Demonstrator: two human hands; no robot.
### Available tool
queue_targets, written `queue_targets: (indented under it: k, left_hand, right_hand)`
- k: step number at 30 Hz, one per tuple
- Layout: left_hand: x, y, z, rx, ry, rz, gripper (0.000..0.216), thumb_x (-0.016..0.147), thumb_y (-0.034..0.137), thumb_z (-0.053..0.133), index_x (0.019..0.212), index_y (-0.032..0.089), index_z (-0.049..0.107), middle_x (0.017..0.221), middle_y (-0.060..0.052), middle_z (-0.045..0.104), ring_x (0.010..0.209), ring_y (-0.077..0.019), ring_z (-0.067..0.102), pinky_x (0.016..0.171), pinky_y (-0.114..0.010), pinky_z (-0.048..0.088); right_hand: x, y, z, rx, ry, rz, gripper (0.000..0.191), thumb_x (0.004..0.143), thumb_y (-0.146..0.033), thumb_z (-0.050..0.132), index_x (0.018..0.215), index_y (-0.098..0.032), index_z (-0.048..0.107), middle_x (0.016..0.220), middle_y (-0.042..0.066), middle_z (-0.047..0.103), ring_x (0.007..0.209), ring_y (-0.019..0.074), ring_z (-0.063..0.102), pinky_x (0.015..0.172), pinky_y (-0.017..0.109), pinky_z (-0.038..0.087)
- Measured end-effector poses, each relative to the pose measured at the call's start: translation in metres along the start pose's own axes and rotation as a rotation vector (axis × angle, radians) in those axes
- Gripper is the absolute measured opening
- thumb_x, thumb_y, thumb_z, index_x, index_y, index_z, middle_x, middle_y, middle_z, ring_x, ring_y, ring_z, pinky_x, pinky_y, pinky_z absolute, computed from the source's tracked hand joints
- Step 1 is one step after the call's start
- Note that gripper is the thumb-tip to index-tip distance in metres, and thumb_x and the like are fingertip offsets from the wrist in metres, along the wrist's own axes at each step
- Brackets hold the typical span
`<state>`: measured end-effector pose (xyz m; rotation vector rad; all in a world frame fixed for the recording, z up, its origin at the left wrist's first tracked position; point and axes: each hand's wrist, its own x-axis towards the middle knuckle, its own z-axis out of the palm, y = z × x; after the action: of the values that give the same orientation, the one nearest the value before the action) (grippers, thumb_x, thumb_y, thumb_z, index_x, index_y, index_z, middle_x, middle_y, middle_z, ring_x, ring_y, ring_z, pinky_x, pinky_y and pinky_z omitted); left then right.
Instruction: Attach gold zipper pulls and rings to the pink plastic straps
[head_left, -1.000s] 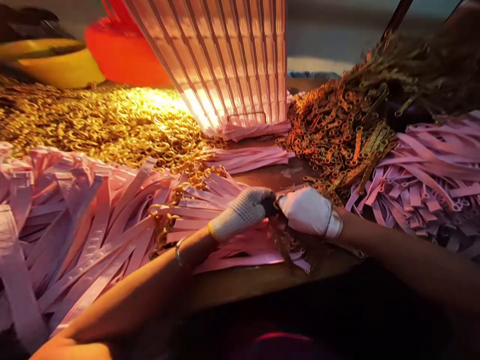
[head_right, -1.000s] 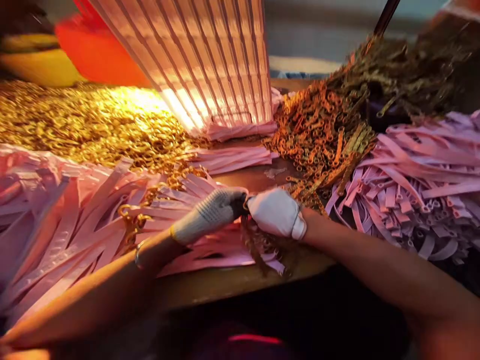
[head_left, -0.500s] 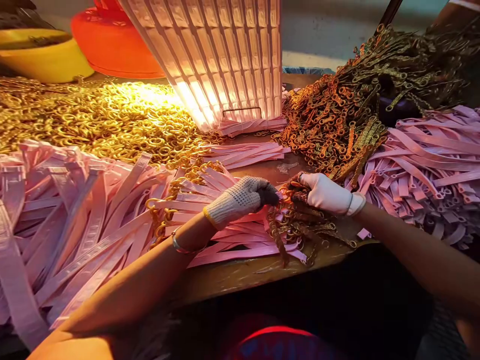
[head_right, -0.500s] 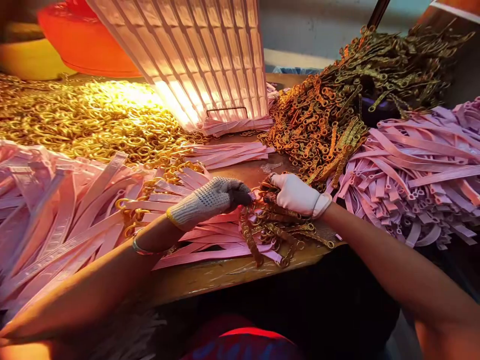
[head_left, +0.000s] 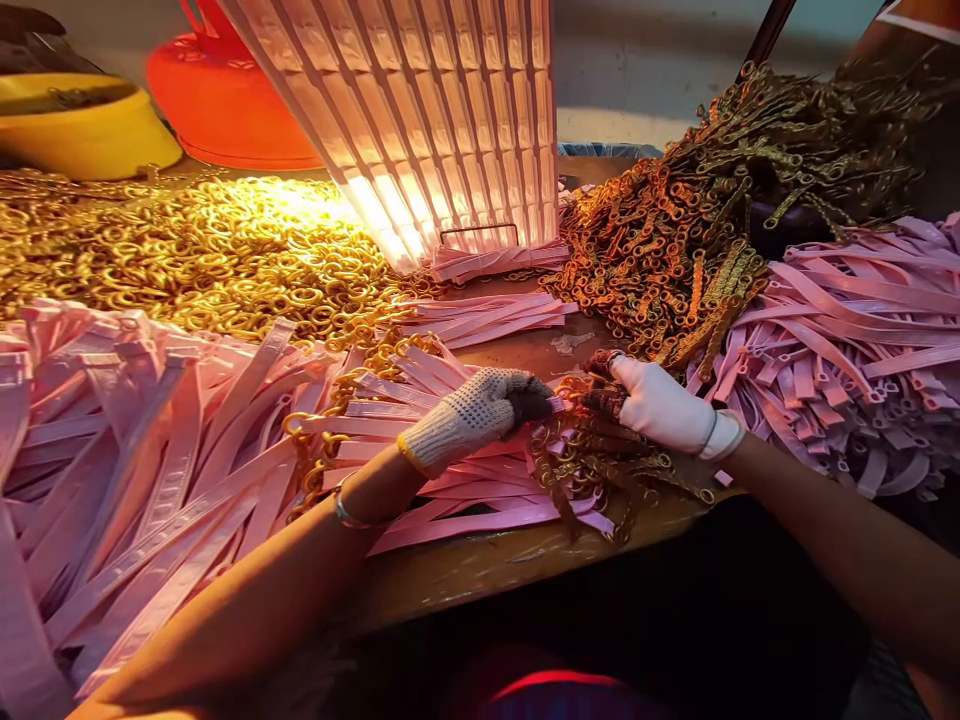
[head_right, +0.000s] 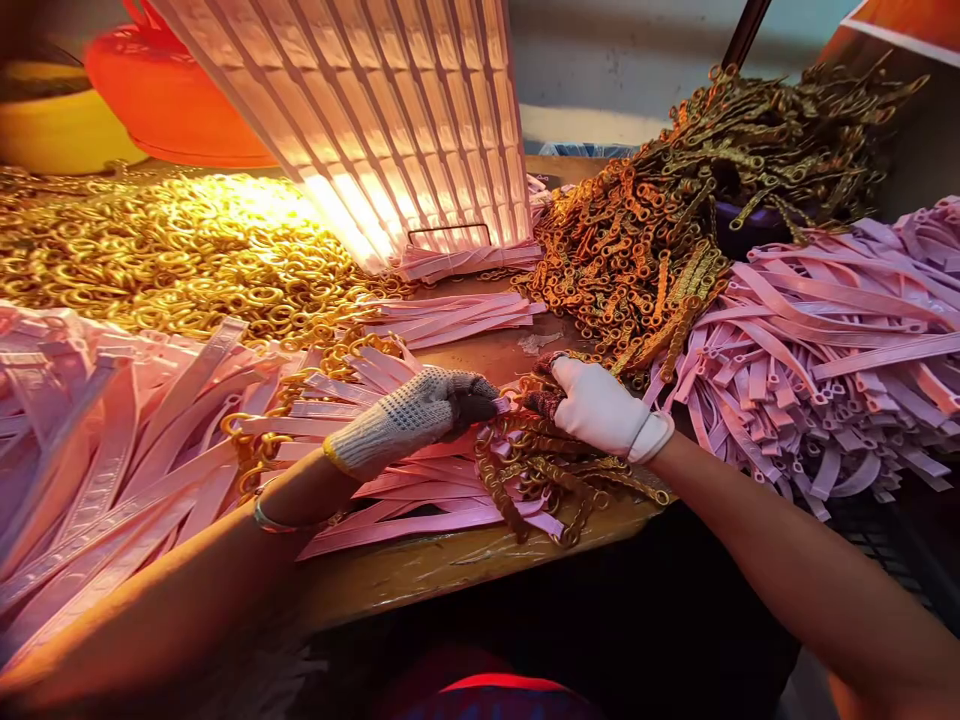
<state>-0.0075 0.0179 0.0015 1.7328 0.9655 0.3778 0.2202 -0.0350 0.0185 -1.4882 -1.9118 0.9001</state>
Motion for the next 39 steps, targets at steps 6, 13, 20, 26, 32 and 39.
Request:
queue_targets:
  k: [6, 13, 20, 26, 32, 39]
  left_hand:
    - [-0.006, -0.001, -0.005, -0.031, 0.113, -0.021, 0.04, 0.083, 0.038, 0.064, 0.117, 0.018, 0.07, 0.056, 0.003, 0.054, 0.046, -0.0092, 0.041, 0.043, -0.019, 0.028]
    - [-0.007, 0.006, 0.002, 0.144, 0.095, 0.089, 0.035, 0.085, 0.038, 0.06, 0.109, 0.016, 0.073, 0.078, -0.004, 0.071, 0.062, -0.0139, 0.056, 0.057, -0.024, 0.043]
    - [-0.012, 0.01, 0.016, 0.263, 0.143, 0.216, 0.022, 0.09, 0.026, 0.053, 0.093, 0.015, 0.072, 0.082, -0.003, 0.072, 0.07, -0.0158, 0.06, 0.064, -0.024, 0.044]
    - [-0.019, 0.013, 0.013, 0.323, 0.207, 0.29, 0.019, 0.092, 0.027, 0.054, 0.084, 0.016, 0.067, 0.077, -0.002, 0.069, 0.065, -0.0147, 0.057, 0.061, -0.025, 0.038]
    - [-0.012, 0.0, 0.023, 0.342, 0.269, 0.302, 0.017, 0.088, 0.02, 0.052, 0.073, 0.017, 0.058, 0.07, -0.002, 0.063, 0.061, -0.0156, 0.053, 0.057, -0.026, 0.035]
    - [-0.006, -0.018, 0.038, 0.017, 0.347, 0.375, 0.024, 0.095, 0.026, 0.047, 0.082, 0.015, 0.064, 0.075, -0.001, 0.067, 0.064, -0.0141, 0.057, 0.059, -0.024, 0.04]
  right_hand:
    - [-0.004, 0.0, -0.007, -0.078, 0.115, -0.004, 0.025, 0.082, -0.018, 0.06, 0.105, -0.016, 0.069, 0.102, 0.008, 0.073, 0.098, 0.0238, 0.064, 0.094, 0.035, 0.051]
    - [-0.001, -0.006, 0.006, 0.139, 0.099, -0.12, 0.03, 0.079, -0.02, 0.065, 0.108, -0.016, 0.07, 0.097, 0.005, 0.074, 0.09, 0.0214, 0.066, 0.087, 0.032, 0.053]
    - [-0.002, -0.033, 0.011, -0.377, -0.087, 0.011, 0.026, 0.077, -0.008, 0.056, 0.099, -0.016, 0.069, 0.088, 0.007, 0.074, 0.078, 0.0195, 0.065, 0.07, 0.025, 0.046]
    - [-0.002, -0.05, 0.016, -0.778, -0.091, -0.03, 0.029, 0.078, -0.013, 0.052, 0.104, -0.014, 0.065, 0.096, 0.013, 0.072, 0.085, 0.0248, 0.066, 0.068, 0.029, 0.041]
    - [0.01, -0.038, 0.026, -0.734, 0.066, -0.084, 0.024, 0.08, -0.016, 0.052, 0.1, -0.015, 0.065, 0.091, 0.012, 0.072, 0.084, 0.0246, 0.066, 0.073, 0.03, 0.043]
    - [0.011, -0.019, 0.033, -0.248, 0.207, -0.095, 0.025, 0.077, -0.01, 0.05, 0.096, -0.018, 0.063, 0.082, 0.007, 0.07, 0.074, 0.0201, 0.064, 0.073, 0.029, 0.049]
